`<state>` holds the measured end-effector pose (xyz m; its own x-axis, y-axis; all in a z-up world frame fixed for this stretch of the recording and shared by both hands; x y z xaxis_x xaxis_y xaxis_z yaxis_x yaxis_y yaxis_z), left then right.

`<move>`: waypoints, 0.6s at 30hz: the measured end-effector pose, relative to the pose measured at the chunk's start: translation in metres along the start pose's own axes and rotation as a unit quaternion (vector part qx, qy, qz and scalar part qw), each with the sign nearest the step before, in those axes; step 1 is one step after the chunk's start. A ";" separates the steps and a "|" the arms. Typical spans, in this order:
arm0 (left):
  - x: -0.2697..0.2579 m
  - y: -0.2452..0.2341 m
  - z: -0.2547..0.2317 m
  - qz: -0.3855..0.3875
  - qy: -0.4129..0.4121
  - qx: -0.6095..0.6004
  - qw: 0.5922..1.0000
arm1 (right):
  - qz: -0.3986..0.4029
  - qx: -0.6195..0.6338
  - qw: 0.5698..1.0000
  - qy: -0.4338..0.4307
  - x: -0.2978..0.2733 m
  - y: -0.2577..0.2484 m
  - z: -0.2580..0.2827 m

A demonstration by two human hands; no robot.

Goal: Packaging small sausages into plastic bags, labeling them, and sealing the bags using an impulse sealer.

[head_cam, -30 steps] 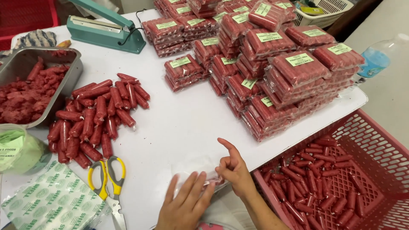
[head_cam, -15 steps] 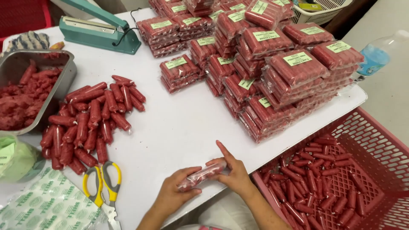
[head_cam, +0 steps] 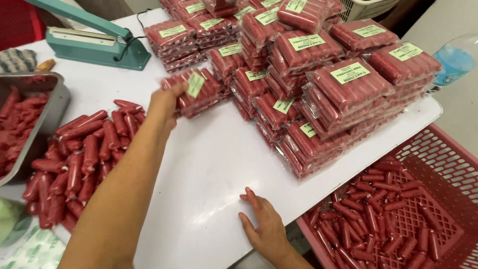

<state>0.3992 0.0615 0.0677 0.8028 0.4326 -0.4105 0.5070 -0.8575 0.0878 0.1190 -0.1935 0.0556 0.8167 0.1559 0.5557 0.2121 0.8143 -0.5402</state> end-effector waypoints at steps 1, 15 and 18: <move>0.005 0.009 -0.006 0.002 -0.003 0.001 1.000 | 0.001 -0.002 1.000 0.003 -0.001 0.000 -0.003; 0.039 0.004 -0.031 -0.093 0.069 0.493 0.862 | 0.015 0.009 1.000 0.015 -0.006 0.011 -0.015; 0.012 -0.004 -0.039 -0.085 0.066 0.528 0.842 | 0.013 -0.022 0.999 0.041 -0.006 0.008 -0.020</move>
<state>0.4193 0.0810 0.0981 0.8101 0.5415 -0.2246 0.1123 -0.5193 -0.8472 0.1264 -0.1987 0.0354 0.8629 0.1296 0.4885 0.2113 0.7855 -0.5817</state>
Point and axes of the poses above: each hand's wrist, its own x-axis towards the middle knuckle, its own y-axis out of the palm, z = x × y, the point moved 10 cm from there along x, towards the middle knuckle, and after that the axes turned 7 degrees about -z, right-handed, at the moved point
